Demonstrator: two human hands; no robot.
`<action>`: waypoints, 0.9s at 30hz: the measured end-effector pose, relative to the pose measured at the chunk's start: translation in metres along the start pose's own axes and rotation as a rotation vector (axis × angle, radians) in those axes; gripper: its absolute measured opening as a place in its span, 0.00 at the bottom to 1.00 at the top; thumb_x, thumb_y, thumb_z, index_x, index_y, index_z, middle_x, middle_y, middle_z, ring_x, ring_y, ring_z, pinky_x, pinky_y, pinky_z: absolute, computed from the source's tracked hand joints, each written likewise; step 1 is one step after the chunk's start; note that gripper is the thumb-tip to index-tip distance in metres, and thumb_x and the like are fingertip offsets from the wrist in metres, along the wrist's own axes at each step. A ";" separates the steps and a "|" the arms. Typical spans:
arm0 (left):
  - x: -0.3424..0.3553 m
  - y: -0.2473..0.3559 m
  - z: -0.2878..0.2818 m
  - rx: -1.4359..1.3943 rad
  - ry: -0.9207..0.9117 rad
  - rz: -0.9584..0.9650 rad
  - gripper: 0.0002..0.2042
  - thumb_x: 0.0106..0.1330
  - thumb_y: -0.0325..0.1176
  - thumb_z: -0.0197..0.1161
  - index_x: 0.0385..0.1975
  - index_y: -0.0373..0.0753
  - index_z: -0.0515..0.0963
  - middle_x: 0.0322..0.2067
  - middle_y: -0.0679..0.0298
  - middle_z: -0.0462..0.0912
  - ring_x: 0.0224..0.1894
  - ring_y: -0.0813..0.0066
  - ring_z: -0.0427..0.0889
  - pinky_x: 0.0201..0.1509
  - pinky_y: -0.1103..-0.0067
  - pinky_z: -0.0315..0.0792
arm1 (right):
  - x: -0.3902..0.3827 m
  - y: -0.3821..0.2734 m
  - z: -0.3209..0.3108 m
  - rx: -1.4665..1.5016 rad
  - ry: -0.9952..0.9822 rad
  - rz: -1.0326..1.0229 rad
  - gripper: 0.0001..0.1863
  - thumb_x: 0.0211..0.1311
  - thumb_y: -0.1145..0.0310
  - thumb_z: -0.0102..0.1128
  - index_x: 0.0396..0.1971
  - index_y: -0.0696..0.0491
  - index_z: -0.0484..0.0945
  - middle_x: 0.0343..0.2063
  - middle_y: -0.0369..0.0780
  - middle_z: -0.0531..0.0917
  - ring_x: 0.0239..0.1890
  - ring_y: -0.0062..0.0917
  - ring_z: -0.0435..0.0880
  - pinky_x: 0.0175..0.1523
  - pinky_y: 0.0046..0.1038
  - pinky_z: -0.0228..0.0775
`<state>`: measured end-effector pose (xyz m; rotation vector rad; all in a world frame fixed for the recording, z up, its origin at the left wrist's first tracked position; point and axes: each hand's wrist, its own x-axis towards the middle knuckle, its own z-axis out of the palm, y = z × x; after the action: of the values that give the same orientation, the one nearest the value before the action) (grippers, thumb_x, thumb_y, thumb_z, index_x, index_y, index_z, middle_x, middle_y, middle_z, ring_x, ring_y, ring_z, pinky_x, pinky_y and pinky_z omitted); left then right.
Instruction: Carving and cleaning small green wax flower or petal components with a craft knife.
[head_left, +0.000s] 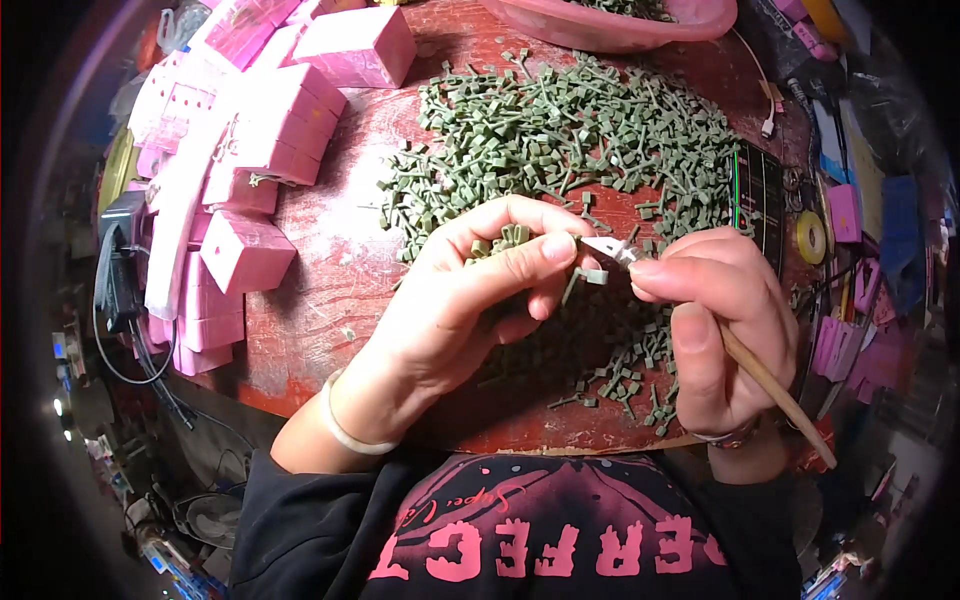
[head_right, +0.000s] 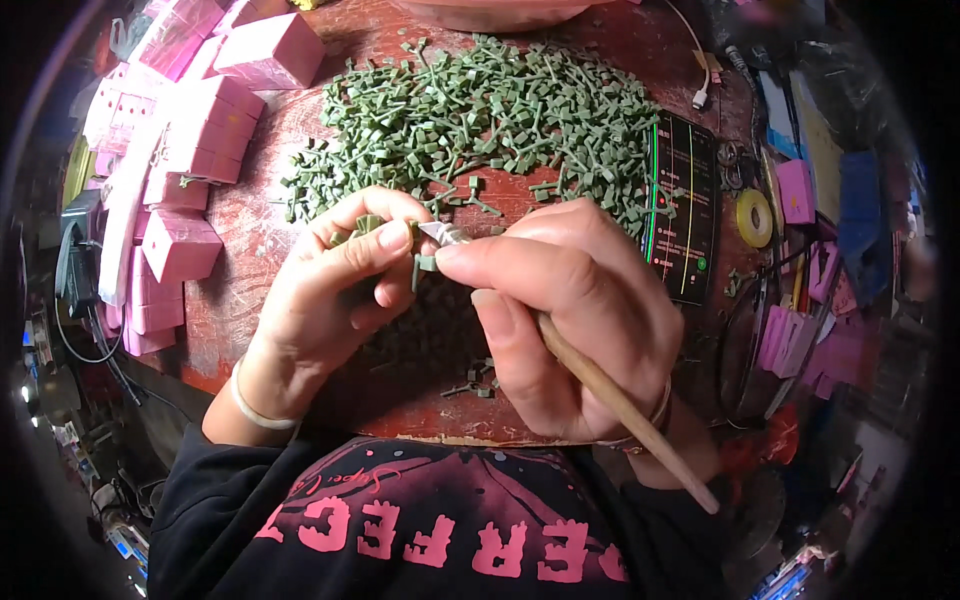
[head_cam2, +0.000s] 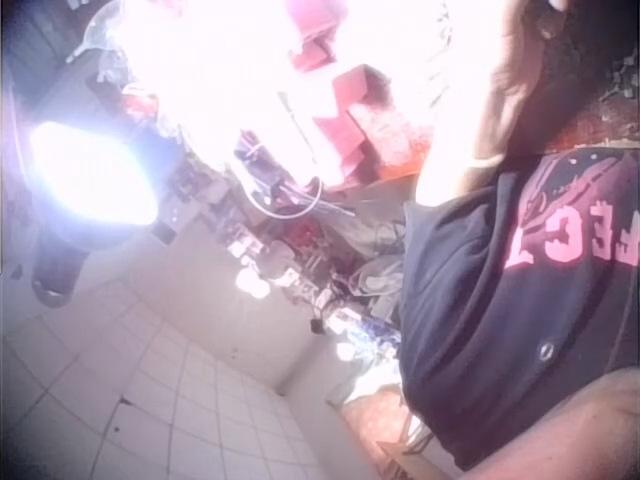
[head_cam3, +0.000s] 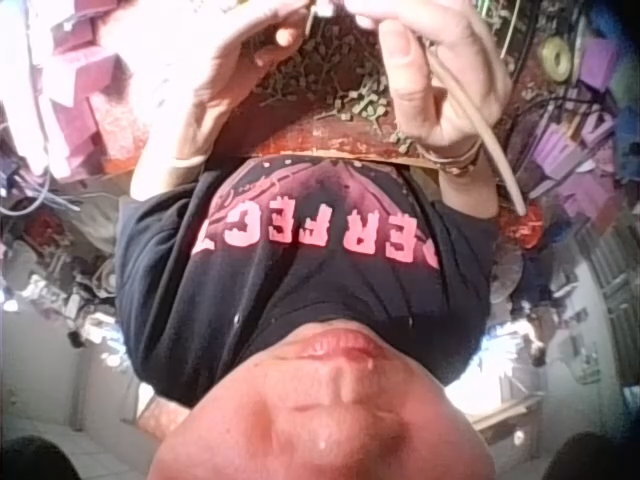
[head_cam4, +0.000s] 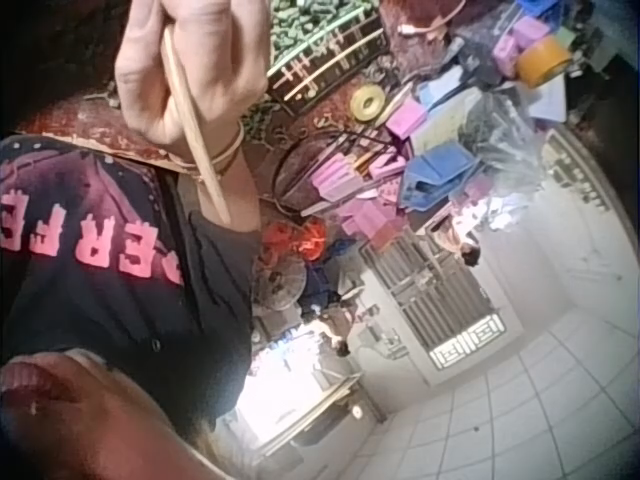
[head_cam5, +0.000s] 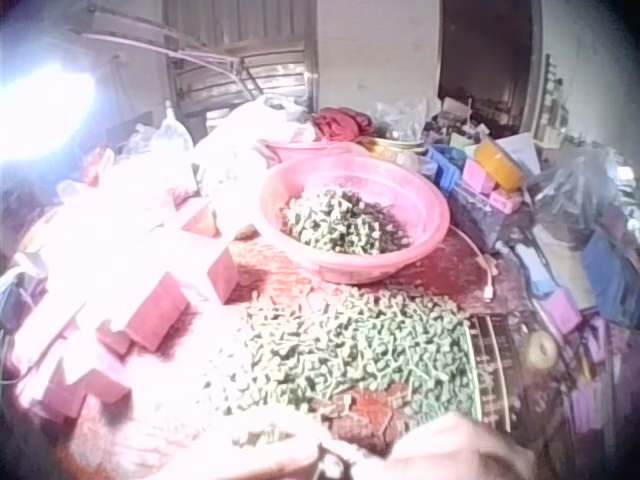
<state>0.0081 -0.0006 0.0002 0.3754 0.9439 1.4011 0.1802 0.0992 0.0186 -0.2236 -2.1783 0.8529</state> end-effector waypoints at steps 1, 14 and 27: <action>-0.001 0.000 0.000 0.001 0.003 0.001 0.09 0.64 0.32 0.59 0.41 0.37 0.74 0.27 0.66 0.77 0.19 0.88 0.66 0.17 0.90 0.54 | 0.000 0.000 0.000 0.008 -0.015 -0.017 0.11 0.65 0.69 0.47 0.37 0.61 0.75 0.28 0.43 0.78 0.28 0.29 0.76 0.35 0.28 0.70; -0.003 0.005 0.001 0.091 0.005 -0.025 0.08 0.64 0.32 0.60 0.38 0.36 0.75 0.22 0.68 0.74 0.19 0.86 0.67 0.19 0.88 0.55 | 0.000 0.000 -0.001 0.063 -0.027 -0.021 0.13 0.67 0.65 0.46 0.37 0.60 0.76 0.30 0.43 0.77 0.30 0.31 0.76 0.36 0.29 0.69; 0.000 0.003 -0.003 -0.039 -0.079 -0.049 0.08 0.65 0.34 0.59 0.39 0.38 0.77 0.28 0.71 0.76 0.24 0.88 0.69 0.20 0.91 0.55 | 0.001 -0.002 -0.005 0.055 0.001 0.032 0.12 0.66 0.68 0.45 0.36 0.60 0.75 0.29 0.43 0.77 0.30 0.31 0.76 0.38 0.30 0.69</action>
<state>0.0036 -0.0011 0.0004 0.3734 0.8547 1.3491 0.1832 0.1004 0.0227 -0.2318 -2.1526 0.9288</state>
